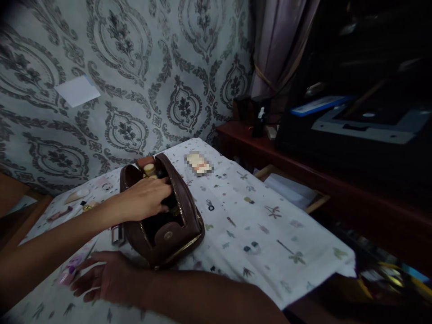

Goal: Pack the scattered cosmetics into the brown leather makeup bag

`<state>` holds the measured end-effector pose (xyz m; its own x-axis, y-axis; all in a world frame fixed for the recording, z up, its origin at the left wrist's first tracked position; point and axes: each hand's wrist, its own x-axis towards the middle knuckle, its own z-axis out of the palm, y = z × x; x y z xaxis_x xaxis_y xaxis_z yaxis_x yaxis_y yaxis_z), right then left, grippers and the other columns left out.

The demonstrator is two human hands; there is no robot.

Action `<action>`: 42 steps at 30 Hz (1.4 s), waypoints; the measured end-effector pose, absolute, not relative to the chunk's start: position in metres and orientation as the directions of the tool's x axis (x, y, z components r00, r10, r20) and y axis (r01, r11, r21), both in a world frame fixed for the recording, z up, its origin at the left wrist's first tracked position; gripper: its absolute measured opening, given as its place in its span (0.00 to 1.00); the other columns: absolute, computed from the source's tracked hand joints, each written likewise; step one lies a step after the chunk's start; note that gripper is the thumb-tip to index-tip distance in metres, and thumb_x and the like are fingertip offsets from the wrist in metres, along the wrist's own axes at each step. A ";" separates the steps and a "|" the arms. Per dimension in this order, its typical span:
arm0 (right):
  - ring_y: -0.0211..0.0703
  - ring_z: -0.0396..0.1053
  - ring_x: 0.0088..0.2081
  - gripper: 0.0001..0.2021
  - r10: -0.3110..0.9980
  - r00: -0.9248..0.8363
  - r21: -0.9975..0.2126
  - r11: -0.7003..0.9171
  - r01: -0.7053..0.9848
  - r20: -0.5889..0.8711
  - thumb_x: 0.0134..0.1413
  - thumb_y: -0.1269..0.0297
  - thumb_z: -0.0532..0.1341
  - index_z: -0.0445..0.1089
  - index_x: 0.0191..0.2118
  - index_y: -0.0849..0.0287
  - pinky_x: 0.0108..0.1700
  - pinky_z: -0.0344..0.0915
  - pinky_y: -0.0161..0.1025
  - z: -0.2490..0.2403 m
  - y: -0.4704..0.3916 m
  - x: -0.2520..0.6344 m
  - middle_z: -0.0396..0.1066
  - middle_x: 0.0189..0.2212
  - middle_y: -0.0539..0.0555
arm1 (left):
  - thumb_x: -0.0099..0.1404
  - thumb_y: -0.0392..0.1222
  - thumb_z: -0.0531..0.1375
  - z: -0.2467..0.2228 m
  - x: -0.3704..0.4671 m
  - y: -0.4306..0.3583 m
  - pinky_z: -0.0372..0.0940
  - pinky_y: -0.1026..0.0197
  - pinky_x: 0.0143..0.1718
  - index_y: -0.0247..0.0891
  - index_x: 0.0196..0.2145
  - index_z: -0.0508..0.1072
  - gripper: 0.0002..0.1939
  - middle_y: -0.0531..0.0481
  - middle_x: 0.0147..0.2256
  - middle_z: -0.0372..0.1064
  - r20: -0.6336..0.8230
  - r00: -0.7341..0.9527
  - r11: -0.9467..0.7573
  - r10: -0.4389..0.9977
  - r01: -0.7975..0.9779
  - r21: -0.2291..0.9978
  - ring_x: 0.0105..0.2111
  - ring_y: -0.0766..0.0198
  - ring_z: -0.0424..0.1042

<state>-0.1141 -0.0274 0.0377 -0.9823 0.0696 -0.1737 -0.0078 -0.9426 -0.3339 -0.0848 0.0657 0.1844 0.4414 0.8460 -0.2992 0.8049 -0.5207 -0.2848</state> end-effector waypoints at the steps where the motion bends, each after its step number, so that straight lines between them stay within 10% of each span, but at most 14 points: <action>1: 0.40 0.69 0.27 0.11 0.072 -0.983 -0.334 -0.942 -0.012 -0.170 0.45 0.61 0.60 0.72 0.33 0.62 0.33 0.58 0.37 0.037 -0.028 -0.114 0.73 0.25 0.54 | 0.62 0.43 0.62 0.185 -0.085 0.066 0.67 0.55 0.42 0.36 0.42 0.73 0.12 0.42 0.48 0.72 -0.299 0.439 -0.518 0.847 0.808 -0.280 0.47 0.51 0.73; 25: 0.39 0.68 0.24 0.15 0.068 -0.974 -0.349 -0.937 0.013 -0.218 0.57 0.61 0.50 0.71 0.32 0.62 0.31 0.57 0.37 0.041 -0.027 -0.117 0.71 0.23 0.54 | 0.64 0.34 0.52 0.221 -0.106 0.077 0.64 0.61 0.36 0.42 0.39 0.73 0.11 0.47 0.39 0.75 -0.252 0.278 -0.345 0.927 0.895 -0.282 0.42 0.56 0.73; 42: 0.39 0.68 0.23 0.16 0.041 -0.968 -0.355 -0.934 0.051 -0.246 0.57 0.65 0.47 0.71 0.32 0.63 0.31 0.58 0.36 0.042 -0.025 -0.117 0.71 0.23 0.54 | 0.58 0.44 0.60 0.209 -0.093 0.087 0.67 0.57 0.34 0.37 0.43 0.75 0.16 0.39 0.43 0.77 -0.511 0.159 -0.408 0.845 0.809 -0.423 0.44 0.49 0.75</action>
